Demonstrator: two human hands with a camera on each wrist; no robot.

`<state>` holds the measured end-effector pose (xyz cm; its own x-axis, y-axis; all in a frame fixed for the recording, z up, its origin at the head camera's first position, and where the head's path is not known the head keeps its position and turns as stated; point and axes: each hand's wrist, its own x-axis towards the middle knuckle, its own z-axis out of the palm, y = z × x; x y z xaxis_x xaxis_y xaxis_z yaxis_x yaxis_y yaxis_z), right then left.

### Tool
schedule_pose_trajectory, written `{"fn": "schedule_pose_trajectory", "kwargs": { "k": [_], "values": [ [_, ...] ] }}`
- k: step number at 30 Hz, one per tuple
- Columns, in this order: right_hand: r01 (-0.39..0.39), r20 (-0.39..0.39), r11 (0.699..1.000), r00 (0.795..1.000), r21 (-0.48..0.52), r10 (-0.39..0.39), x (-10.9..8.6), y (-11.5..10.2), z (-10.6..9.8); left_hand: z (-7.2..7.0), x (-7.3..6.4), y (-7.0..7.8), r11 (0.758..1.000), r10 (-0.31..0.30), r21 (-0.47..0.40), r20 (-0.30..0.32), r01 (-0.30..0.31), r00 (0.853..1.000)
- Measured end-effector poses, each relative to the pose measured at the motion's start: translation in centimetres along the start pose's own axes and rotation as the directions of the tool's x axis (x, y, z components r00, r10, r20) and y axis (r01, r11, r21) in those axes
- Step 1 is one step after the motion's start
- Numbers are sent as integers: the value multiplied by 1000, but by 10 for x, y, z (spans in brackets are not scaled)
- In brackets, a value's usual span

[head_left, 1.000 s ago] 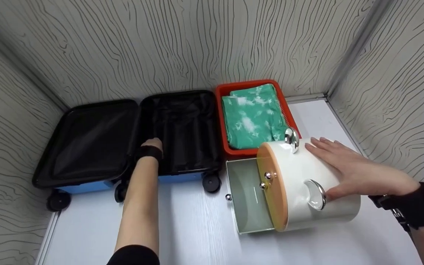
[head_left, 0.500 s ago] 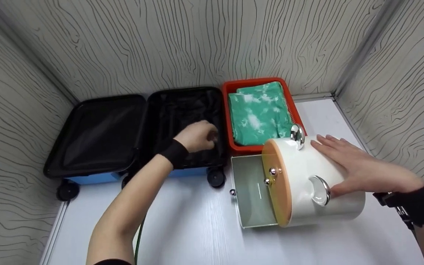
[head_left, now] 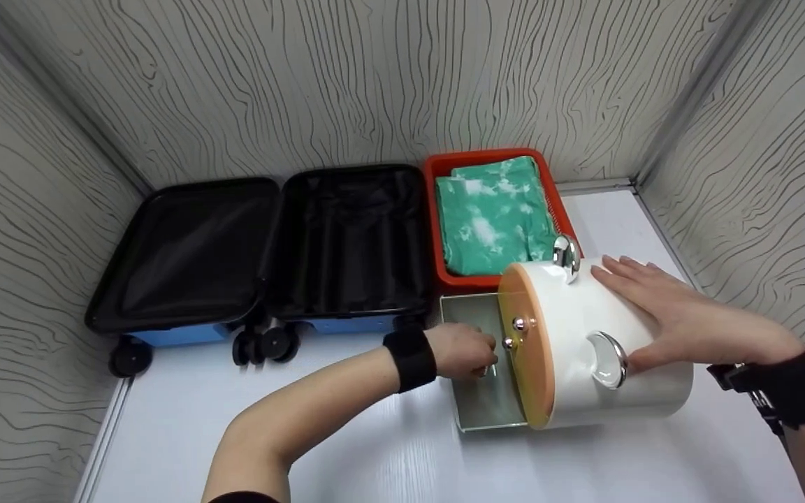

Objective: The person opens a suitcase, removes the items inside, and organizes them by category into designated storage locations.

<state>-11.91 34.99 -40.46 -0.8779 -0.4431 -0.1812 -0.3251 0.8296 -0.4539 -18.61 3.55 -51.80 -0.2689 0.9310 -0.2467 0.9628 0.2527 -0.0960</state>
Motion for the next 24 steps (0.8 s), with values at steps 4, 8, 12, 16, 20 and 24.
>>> {"fn": "schedule_pose_trajectory", "kwargs": {
  "k": [4,8,12,16,20,24],
  "values": [
    [-2,-4,1000,1000,2,2,0,0,0,9,10,12,997,-63,49,51,60,997],
    [-4,-5,1000,1000,0,4,-1,0,0,18,18,22,988,-103,118,57,95,993],
    [-9,-4,1000,1000,3,9,0,0,0,25,25,29,979,-115,173,36,108,993],
    [-1,-9,1000,1000,-6,1,0,0,1,30,28,30,980,-119,162,18,114,993],
    [13,-14,1000,1000,-16,-14,-1,0,1,33,28,27,984,-103,145,-1,102,995],
    [15,-17,1000,1000,-15,-15,-1,1,1,38,25,24,986,-69,154,-24,72,997]
  ]
}}
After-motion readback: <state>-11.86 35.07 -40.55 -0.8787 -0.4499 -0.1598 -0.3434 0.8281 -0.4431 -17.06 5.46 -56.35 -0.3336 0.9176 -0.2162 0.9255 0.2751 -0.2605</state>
